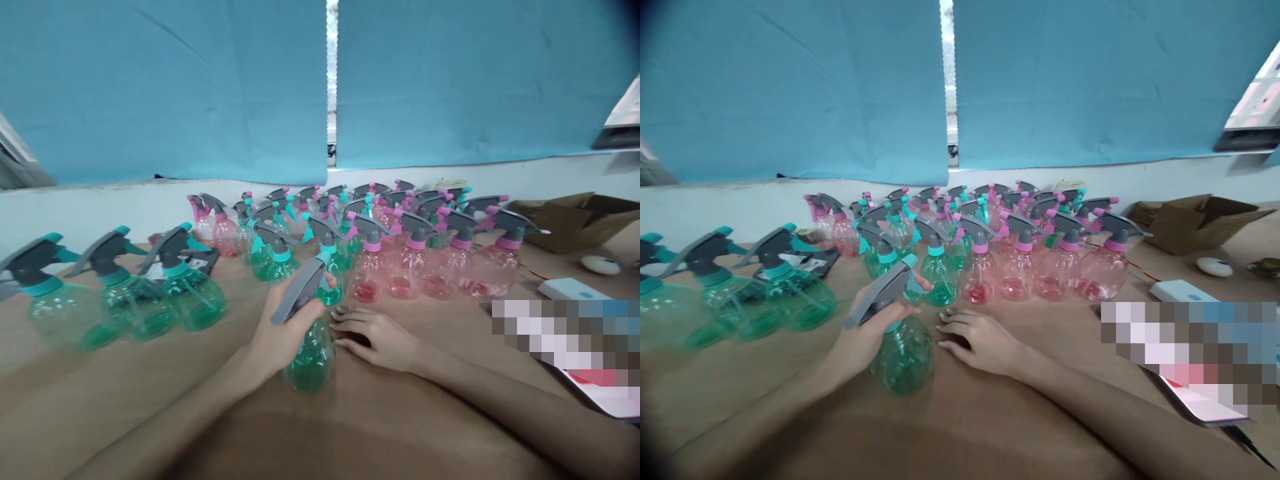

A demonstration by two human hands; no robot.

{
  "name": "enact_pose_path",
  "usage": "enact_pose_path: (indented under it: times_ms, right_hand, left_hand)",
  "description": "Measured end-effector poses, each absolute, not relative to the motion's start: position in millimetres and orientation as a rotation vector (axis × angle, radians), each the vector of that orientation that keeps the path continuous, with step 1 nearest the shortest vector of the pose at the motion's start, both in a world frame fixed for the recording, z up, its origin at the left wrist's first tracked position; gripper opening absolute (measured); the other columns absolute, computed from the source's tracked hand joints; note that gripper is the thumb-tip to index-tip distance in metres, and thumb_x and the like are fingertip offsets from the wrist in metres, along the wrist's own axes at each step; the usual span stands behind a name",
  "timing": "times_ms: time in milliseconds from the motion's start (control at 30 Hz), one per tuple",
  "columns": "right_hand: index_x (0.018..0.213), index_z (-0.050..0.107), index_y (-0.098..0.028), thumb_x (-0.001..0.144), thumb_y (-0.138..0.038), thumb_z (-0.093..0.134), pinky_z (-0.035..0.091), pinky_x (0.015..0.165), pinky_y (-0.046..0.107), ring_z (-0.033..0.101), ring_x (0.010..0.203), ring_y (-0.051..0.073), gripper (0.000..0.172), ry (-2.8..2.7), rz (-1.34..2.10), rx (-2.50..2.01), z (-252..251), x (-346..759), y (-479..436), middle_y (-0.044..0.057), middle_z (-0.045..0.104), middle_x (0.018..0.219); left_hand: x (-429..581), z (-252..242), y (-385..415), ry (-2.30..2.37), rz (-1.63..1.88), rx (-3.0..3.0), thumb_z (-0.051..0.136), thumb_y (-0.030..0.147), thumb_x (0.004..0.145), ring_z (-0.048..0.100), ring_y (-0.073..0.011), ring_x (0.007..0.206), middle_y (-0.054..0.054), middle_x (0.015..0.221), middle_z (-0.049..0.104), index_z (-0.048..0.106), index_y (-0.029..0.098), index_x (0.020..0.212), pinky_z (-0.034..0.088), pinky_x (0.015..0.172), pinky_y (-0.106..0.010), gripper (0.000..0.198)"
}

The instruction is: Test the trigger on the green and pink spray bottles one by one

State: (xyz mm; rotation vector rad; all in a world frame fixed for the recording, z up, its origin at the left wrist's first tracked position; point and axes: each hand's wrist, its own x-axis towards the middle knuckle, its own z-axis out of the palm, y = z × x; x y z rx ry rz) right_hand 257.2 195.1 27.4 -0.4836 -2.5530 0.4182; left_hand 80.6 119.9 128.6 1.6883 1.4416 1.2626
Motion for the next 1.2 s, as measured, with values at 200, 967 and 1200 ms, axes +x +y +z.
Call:
enact_pose_path:
  times_ms: [200,967,1200]
  right_hand:
    - [0.113,0.061,-0.019,0.090,-0.030,0.049,0.042,0.099,0.036,0.054,0.114,0.019,0.029,-2.559,0.413,-0.488,28.9,257.3,194.3,0.007,0.062,0.120]
    - [0.113,0.061,-0.020,0.089,-0.030,0.050,0.043,0.098,0.038,0.054,0.114,0.020,0.028,-2.534,0.443,-0.486,30.8,257.7,194.9,0.007,0.062,0.119]
    - [0.112,0.062,-0.021,0.089,-0.030,0.049,0.043,0.098,0.038,0.054,0.115,0.019,0.027,-2.529,0.449,-0.484,28.9,257.7,195.4,0.006,0.063,0.118]
  left_hand:
    - [77.7,129.2,118.7,1.440,1.292,1.703,0.048,0.013,0.072,0.056,-0.0164,0.073,0.002,0.076,0.059,0.056,0.021,0.076,0.046,0.069,-0.028,0.012]
    - [73.9,126.4,117.4,1.565,1.239,1.748,0.049,0.020,0.080,0.061,-0.0189,0.069,0.001,0.084,0.068,0.055,0.029,0.115,0.046,0.071,-0.032,0.036]
    - [71.1,131.4,123.0,1.662,1.225,1.811,0.054,0.021,0.077,0.061,-0.0196,0.083,-0.003,0.109,0.064,0.056,0.022,0.114,0.046,0.069,-0.029,0.037]
